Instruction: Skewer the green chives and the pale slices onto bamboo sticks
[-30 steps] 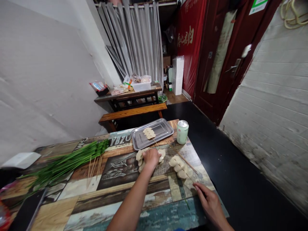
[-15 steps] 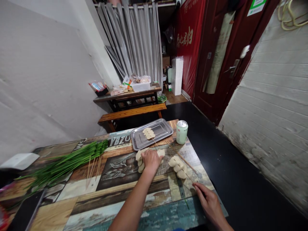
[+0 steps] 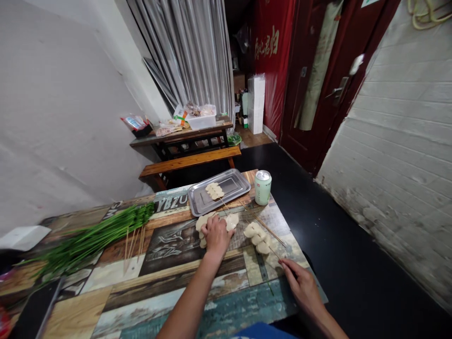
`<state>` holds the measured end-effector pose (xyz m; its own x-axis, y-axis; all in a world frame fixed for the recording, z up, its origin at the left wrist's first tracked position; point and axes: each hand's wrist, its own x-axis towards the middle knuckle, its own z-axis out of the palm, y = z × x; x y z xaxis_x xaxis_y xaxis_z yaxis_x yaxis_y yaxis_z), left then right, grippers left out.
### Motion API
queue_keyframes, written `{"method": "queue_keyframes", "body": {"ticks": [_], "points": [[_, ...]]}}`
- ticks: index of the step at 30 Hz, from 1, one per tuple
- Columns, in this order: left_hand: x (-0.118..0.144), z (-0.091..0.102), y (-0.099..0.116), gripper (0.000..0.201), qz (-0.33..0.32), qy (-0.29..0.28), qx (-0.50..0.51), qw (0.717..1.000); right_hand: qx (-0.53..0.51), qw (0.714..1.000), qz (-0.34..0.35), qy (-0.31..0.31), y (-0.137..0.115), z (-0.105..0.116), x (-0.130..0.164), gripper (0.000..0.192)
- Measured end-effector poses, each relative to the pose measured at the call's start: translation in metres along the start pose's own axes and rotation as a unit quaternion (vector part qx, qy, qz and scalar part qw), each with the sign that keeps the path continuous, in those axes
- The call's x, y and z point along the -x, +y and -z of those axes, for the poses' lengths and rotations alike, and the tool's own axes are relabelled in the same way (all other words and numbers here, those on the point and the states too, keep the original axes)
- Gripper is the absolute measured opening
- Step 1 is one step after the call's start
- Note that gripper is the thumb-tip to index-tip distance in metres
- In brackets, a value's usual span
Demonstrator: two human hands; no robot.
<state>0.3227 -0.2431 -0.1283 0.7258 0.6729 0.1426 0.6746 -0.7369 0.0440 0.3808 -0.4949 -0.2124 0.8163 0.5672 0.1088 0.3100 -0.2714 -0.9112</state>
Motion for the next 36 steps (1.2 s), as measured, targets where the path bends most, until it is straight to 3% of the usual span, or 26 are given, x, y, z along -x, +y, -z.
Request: {"method": "queue_keyframes", "body": {"ticks": [4, 11, 17, 22, 25, 28, 30, 32, 34, 36], "points": [[0.0, -0.002, -0.001, 0.019, 0.017, -0.003, 0.03, 0.999, -0.004, 1.0, -0.004, -0.004, 0.0, 0.0, 0.0, 0.034], [0.0, -0.004, 0.007, 0.027, 0.041, -0.002, 0.047, 0.998, -0.008, 1.0, -0.007, -0.001, 0.001, 0.0, -0.001, 0.034], [-0.002, 0.003, 0.009, 0.014, 0.004, -0.008, 0.046, 0.999, -0.01, 1.0, -0.011, -0.01, 0.002, 0.001, 0.0, 0.034], [-0.006, 0.007, 0.011, 0.021, -0.038, -0.028, 0.058, 0.997, -0.02, 1.0, -0.015, -0.004, 0.001, 0.002, -0.001, 0.034], [-0.011, 0.009, 0.009, 0.022, -0.052, -0.039, 0.1, 0.993, -0.029, 0.999, -0.021, -0.001, -0.001, 0.003, -0.002, 0.034], [-0.02, 0.013, 0.003, 0.023, -0.044, -0.037, 0.211, 0.976, -0.041, 0.999, -0.027, -0.003, -0.003, 0.004, -0.005, 0.035], [-0.024, 0.016, 0.0, 0.023, -0.015, -0.045, 0.32, 0.946, -0.05, 0.998, -0.03, 0.003, -0.006, 0.005, -0.006, 0.034], [-0.026, 0.018, -0.001, 0.021, 0.036, -0.079, 0.454, 0.887, -0.061, 0.998, -0.031, 0.008, -0.009, 0.004, -0.006, 0.033], [-0.024, 0.02, -0.002, 0.017, 0.091, -0.127, 0.599, 0.785, -0.069, 0.997, -0.032, 0.009, -0.013, 0.003, -0.004, 0.032], [-0.019, 0.02, -0.003, 0.014, 0.137, -0.166, 0.715, 0.665, -0.07, 0.997, -0.033, 0.006, -0.018, 0.001, 0.0, 0.032]]}}
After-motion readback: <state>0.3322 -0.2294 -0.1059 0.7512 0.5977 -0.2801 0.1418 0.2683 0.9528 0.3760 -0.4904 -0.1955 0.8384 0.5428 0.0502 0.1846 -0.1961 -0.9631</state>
